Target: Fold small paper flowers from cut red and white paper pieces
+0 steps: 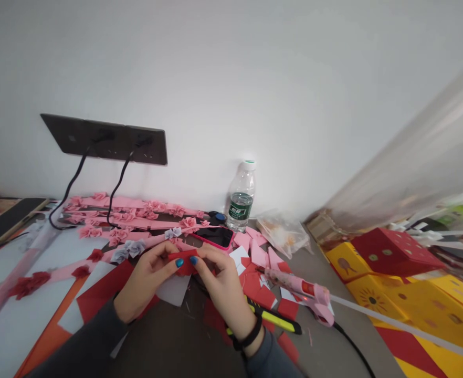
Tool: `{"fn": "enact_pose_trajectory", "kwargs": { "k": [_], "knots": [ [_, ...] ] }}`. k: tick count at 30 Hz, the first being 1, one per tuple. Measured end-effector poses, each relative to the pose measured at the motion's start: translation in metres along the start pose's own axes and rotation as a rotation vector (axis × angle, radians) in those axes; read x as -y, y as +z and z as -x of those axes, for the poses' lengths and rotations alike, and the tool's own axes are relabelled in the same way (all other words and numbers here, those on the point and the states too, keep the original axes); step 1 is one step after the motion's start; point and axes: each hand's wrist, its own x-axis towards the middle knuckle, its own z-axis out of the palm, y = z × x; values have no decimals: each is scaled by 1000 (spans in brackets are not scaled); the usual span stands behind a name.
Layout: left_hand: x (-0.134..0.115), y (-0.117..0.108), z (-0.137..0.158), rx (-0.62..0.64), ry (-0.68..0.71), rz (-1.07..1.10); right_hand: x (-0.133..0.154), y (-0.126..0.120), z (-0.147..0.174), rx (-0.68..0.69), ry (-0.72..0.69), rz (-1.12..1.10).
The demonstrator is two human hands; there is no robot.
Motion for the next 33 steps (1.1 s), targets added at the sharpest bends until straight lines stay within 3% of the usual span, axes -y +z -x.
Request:
{"fn": "enact_pose_trajectory", "kwargs": {
  "k": [8,11,17,23,33],
  "knots": [
    [4,2,0,-63,-36,-130,-1,3,0,-90,36,121],
    [8,4,2,-85,-97,-69,1,4,1,-158,20,165],
    [11,12,6,-102,-215,166,3,3,3,-188,-161,403],
    [13,14,8,-83,-214,166,3,2,6,-214,-300,499],
    [12,13,8,-113,-152,152,10,-5,6,-86,-476,625]
  ]
}}
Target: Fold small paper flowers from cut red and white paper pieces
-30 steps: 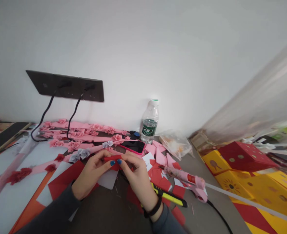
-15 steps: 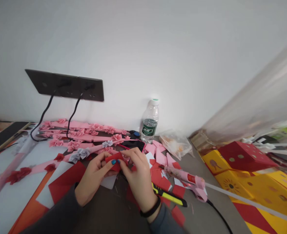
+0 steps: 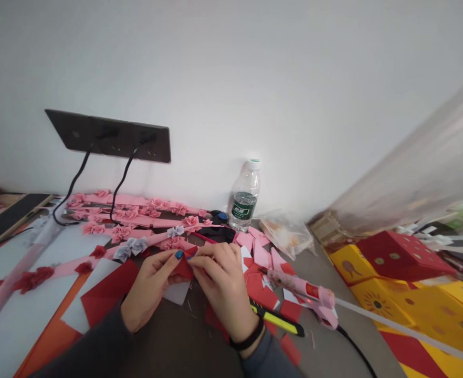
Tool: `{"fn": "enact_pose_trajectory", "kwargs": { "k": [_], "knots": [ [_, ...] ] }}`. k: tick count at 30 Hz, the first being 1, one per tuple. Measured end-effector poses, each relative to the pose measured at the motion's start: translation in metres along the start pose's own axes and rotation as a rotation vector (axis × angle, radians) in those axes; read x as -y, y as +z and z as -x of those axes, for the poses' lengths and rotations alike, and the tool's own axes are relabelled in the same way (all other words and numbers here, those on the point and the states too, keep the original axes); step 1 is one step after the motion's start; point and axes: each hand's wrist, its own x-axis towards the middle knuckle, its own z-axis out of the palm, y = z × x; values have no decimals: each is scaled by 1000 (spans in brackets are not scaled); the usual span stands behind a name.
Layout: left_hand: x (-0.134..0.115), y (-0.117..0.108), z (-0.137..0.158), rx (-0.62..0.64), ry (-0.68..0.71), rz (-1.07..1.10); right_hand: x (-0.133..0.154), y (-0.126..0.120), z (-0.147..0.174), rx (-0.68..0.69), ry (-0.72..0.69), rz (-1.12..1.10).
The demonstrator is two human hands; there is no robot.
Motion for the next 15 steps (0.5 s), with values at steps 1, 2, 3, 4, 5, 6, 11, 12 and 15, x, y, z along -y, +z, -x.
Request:
{"fn": "enact_pose_trajectory", "kwargs": {
  "k": [1,2,3,4,5,6,11,12,15],
  "knots": [
    [0,0,0,2,3,3,0,-1,0,3,-7,4],
    [0,0,0,7,7,4,-1,-1,-1,4,-14,9],
    [0,-1,0,9,9,1,-1,-2,-1,6,-21,12],
    [0,-1,0,7,9,-6,-1,-2,-2,4,-26,14],
    [0,-1,0,3,5,-14,-2,-3,-2,4,-31,15],
    [-1,-1,0,-6,0,-24,-2,-3,-3,2,-35,15],
    [0,0,0,-37,-15,-43,-2,-2,-3,32,12,-45],
    [1,0,-1,-40,-12,-43,-2,-2,-3,39,33,-69],
    [3,-2,-2,-48,8,-58,-1,-1,-3,50,105,-179]
  ]
}}
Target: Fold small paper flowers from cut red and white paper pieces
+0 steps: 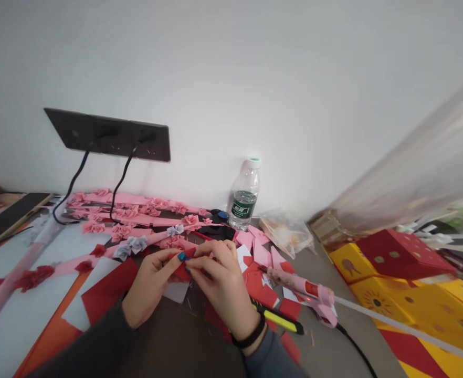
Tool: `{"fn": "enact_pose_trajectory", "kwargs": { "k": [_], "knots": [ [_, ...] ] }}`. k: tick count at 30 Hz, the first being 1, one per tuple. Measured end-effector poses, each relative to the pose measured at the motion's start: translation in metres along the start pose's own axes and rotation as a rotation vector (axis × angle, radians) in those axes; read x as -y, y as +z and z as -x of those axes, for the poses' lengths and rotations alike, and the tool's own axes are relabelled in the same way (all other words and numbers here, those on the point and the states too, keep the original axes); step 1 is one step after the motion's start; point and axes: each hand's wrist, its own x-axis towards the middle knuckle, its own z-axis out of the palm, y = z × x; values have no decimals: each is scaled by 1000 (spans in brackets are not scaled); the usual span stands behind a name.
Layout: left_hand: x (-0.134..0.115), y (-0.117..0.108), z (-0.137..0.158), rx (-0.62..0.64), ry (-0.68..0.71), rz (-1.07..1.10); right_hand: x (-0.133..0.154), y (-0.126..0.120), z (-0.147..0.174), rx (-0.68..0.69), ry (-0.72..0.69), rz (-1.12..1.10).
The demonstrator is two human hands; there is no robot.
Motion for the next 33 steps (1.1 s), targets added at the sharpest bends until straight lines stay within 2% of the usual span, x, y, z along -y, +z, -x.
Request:
{"fn": "enact_pose_trajectory", "kwargs": {
  "k": [5,7,11,21,27,33],
  "knots": [
    [1,-5,-2,-41,79,-117,-2,4,-1,-120,246,-302],
    [-1,-5,-1,-38,114,-152,-3,6,-1,-112,322,-358],
    [-6,-3,2,19,138,-134,-6,9,-1,30,335,-324],
    [-6,-2,-1,82,159,-73,-9,6,-3,137,375,-342],
    [-4,-5,-3,123,218,-130,-7,6,-3,161,356,-310],
    [-3,-2,0,26,262,-89,-6,11,0,76,508,-544]
  ]
}}
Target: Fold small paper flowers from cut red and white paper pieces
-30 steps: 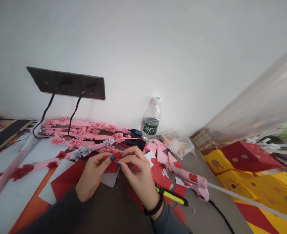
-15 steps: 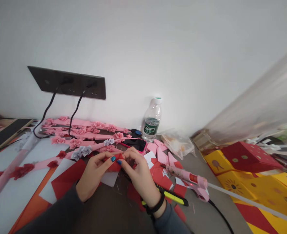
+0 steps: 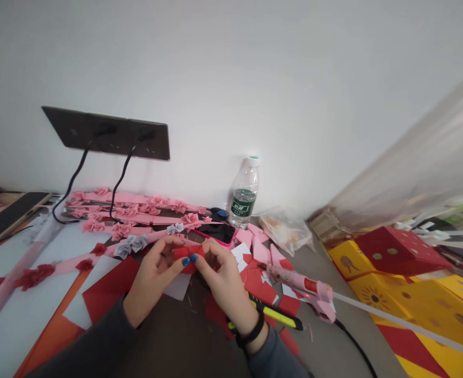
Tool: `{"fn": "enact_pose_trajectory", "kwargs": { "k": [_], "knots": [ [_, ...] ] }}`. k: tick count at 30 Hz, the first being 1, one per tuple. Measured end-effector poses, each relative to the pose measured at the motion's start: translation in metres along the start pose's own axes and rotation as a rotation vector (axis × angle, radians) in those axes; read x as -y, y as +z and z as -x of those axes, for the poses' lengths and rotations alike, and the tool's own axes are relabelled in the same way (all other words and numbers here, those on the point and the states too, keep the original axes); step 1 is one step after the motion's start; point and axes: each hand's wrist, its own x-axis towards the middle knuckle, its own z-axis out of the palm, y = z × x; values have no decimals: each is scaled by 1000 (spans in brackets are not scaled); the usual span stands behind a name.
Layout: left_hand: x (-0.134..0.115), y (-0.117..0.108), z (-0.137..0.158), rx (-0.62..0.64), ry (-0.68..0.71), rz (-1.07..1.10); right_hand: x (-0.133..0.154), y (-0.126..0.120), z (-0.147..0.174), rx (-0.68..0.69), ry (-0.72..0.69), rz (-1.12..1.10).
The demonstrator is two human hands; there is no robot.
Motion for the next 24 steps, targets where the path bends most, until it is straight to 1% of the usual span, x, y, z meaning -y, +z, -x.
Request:
{"fn": "enact_pose_trajectory", "kwargs": {
  "k": [3,6,8,13,17,20,22,24],
  "knots": [
    [-1,0,1,-73,38,-10,-3,3,0,-20,50,-104],
    [-3,-1,1,-110,69,-93,-4,6,0,36,75,-141],
    [-4,-2,1,-100,82,-122,-4,6,0,49,68,-143],
    [-1,-3,1,-39,119,-85,-4,6,-1,-4,20,-121],
    [-1,-5,2,-61,251,-221,-3,5,-1,26,37,-111],
    [-1,-9,2,-48,334,-345,-3,5,0,28,24,-86],
    [-1,-11,2,-27,364,-389,-4,5,0,9,9,-66],
    [0,-11,2,-9,365,-389,-4,5,-1,-8,-1,-57]
  ]
}}
